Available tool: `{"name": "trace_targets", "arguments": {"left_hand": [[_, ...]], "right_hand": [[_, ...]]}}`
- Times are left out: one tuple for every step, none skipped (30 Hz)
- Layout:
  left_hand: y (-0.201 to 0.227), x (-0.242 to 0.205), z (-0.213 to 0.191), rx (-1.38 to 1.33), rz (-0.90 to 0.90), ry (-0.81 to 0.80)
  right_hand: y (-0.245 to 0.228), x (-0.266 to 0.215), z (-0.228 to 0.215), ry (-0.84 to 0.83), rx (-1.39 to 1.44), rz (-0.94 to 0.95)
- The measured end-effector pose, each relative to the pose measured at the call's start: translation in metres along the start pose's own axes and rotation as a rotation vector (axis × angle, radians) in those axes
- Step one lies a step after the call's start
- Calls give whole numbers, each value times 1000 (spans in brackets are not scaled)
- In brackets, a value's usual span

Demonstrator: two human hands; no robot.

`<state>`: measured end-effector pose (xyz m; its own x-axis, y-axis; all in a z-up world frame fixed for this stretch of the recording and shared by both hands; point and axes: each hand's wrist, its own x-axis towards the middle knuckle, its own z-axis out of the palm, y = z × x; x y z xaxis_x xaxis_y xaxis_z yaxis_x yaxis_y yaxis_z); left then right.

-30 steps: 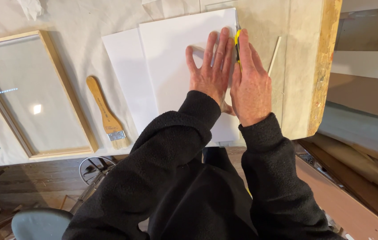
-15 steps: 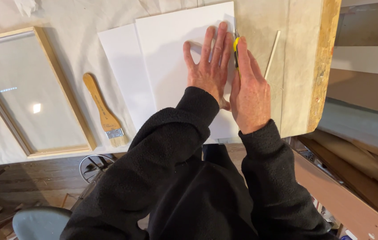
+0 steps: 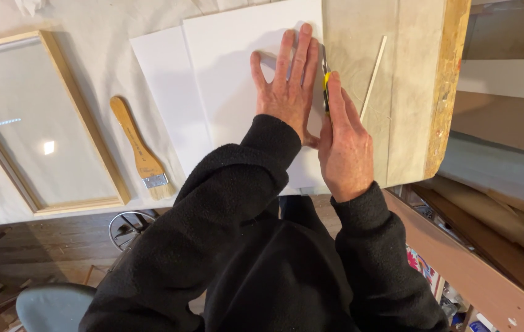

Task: Cutting a white matboard to size using a utility knife for a frame.

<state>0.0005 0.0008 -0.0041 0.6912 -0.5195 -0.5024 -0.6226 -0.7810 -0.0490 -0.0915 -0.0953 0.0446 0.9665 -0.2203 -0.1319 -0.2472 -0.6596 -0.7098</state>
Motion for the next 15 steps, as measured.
{"name": "trace_targets", "arguments": {"left_hand": [[0, -1, -1, -14, -3, 15], [1, -2, -2, -28, -5, 29], [0, -1, -2, -27, -5, 33], [-1, 1, -1, -36, -5, 45], [0, 1, 0, -47, -5, 50], [-1, 0, 0, -48, -3, 48], [-1, -1, 0, -53, -4, 57], [0, -3, 0, -59, -4, 65], [0, -2, -1, -59, -3, 65], [1, -2, -2, -62, 1, 57], [-1, -2, -3, -61, 1, 51], [-2, -1, -5, -58, 0, 53], [-2, -2, -6, -60, 2, 44], [-2, -3, -7, -62, 4, 34], [-1, -3, -5, -65, 9, 33]], "right_hand": [[-2, -3, -1, 3, -4, 1], [-3, -5, -3, 7, -8, 2], [-5, -7, -4, 10, -9, 0], [-6, -9, -6, 8, 10, 15], [-7, -14, -8, 2, 30, 35], [-8, -17, -8, 0, 29, 37], [-8, -20, -9, -3, 36, 39], [-9, -24, -11, -6, 43, 42], [-10, -27, -11, -5, 43, 43], [-10, -29, -12, -13, 40, 59], [-11, -30, -13, -20, 39, 72], [-11, -33, -12, -17, 41, 69], [-11, -37, -12, -23, 41, 75], [-10, -42, -12, -28, 41, 81], [-9, -46, -13, -27, 37, 85]]}}
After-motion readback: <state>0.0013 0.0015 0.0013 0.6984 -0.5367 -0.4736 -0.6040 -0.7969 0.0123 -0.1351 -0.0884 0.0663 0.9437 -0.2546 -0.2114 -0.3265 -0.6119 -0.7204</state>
